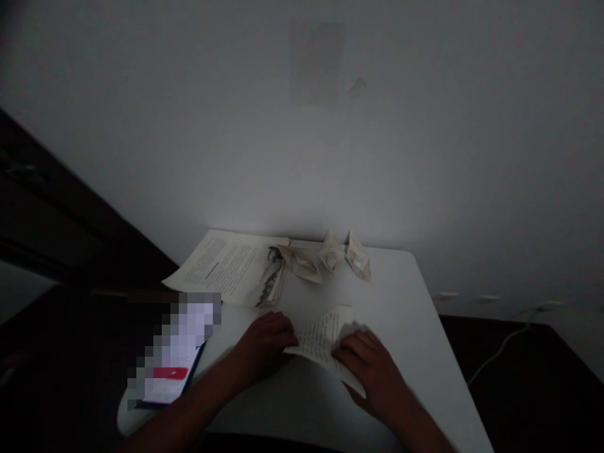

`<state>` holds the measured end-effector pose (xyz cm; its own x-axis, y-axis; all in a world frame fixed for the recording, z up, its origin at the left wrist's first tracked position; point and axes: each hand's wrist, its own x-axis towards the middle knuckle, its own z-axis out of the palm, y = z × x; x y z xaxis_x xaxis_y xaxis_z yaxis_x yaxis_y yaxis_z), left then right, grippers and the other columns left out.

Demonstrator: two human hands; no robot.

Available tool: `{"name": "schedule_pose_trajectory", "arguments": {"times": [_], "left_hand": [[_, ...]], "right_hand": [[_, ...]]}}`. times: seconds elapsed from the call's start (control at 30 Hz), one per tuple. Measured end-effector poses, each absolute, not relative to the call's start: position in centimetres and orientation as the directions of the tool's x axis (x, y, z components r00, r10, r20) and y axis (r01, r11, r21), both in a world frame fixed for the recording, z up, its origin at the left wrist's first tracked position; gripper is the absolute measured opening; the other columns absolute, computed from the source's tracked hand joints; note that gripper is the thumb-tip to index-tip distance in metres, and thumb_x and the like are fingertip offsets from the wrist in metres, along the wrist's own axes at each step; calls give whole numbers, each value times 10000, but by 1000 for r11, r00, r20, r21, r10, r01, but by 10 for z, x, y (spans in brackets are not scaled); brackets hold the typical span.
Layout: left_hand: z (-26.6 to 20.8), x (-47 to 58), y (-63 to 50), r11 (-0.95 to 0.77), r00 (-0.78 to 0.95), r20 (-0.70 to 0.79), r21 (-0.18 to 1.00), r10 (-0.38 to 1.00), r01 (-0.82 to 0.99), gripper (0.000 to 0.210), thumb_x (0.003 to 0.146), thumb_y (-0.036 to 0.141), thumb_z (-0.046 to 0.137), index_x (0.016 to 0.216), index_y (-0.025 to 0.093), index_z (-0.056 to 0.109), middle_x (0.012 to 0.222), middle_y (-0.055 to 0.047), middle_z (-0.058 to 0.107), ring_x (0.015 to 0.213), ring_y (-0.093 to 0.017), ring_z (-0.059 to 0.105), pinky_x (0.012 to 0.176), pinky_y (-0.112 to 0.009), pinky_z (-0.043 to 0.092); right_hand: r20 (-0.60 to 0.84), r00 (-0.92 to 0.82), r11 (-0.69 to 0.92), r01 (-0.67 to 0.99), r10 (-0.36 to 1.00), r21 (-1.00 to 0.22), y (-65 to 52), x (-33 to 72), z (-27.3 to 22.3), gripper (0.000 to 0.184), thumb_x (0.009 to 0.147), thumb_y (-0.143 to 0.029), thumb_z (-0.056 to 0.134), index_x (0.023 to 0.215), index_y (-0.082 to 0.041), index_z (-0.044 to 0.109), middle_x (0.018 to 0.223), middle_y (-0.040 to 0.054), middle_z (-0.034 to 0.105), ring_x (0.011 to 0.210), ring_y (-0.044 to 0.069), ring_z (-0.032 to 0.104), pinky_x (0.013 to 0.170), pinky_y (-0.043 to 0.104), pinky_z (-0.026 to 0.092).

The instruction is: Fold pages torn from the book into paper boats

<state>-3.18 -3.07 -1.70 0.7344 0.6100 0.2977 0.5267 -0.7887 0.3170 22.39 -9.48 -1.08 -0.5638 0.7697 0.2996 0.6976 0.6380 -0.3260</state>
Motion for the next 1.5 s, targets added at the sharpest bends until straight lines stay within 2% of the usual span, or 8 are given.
{"name": "schedule_pose_trajectory", "arguments": {"times": [0.13, 0.27, 0.43, 0.8, 0.97, 1.13, 1.3, 1.5], "left_hand": [[-16, -31, -31, -745, 708, 252, 339, 660, 574, 160, 829, 292, 566, 716, 187, 606, 749, -20, 574, 734, -158, 500, 664, -295, 345], [-11, -29, -31, -676, 670, 165, 365, 724, 640, 186, 827, 342, 576, 741, 182, 617, 784, -31, 572, 786, -175, 516, 720, -316, 360], [-4, -25, -33, -578, 600, 72, 379, 797, 723, 177, 797, 338, 612, 742, 170, 611, 822, -38, 567, 827, -192, 519, 759, -340, 365], [0, -22, -38, -519, 531, 79, 368, 844, 771, 216, 812, 355, 595, 711, 164, 594, 830, -29, 552, 838, -194, 505, 771, -361, 349], [0, -21, -40, -496, 507, 83, 395, 858, 773, 217, 836, 339, 567, 710, 166, 600, 826, -25, 549, 844, -192, 503, 775, -367, 346], [-5, -21, -40, -469, 466, 118, 424, 877, 775, 205, 804, 358, 610, 708, 177, 605, 816, -15, 540, 859, -198, 495, 783, -378, 335], [-6, -21, -40, -456, 455, 118, 448, 883, 769, 187, 791, 349, 631, 711, 182, 607, 821, -11, 542, 864, -195, 495, 787, -384, 331], [-6, -20, -40, -440, 441, 112, 456, 891, 774, 180, 775, 347, 651, 716, 180, 615, 816, -14, 551, 854, -204, 499, 777, -395, 333]], "right_hand": [[290, -524, 598, 722, 801, -347, -94, 222, -15, 252, 794, -210, 550, 1041, -205, 599, 959, 81, 626, 890, 222, 572, 874, 427, 420], [299, -422, 512, 771, 856, -377, -92, 216, -13, 166, 842, -199, 523, 982, -220, 610, 910, 52, 635, 866, 203, 577, 876, 425, 398], [280, -322, 414, 819, 904, -396, -92, 208, -8, 115, 855, -245, 524, 913, -203, 615, 867, 55, 634, 821, 209, 572, 782, 399, 411], [296, -104, 220, 895, 949, -389, -98, 204, -21, 217, 850, -401, 523, 912, -235, 648, 924, 61, 658, 910, 249, 594, 837, 427, 395], [293, -94, 218, 877, 952, -427, -98, 202, -19, 234, 862, -387, 504, 984, -234, 632, 933, 67, 666, 918, 259, 599, 828, 432, 420], [290, -84, 208, 878, 953, -432, -100, 201, -13, 229, 889, -355, 453, 817, -231, 631, 828, 54, 652, 815, 237, 609, 755, 399, 444], [252, -36, 142, 899, 967, -415, -101, 199, -13, 266, 882, -370, 457, 701, -206, 564, 758, 45, 590, 777, 224, 572, 770, 419, 417], [240, -21, 121, 904, 971, -410, -101, 197, -15, 266, 880, -357, 450, 665, -207, 496, 741, 39, 546, 750, 211, 538, 748, 405, 405]]}}
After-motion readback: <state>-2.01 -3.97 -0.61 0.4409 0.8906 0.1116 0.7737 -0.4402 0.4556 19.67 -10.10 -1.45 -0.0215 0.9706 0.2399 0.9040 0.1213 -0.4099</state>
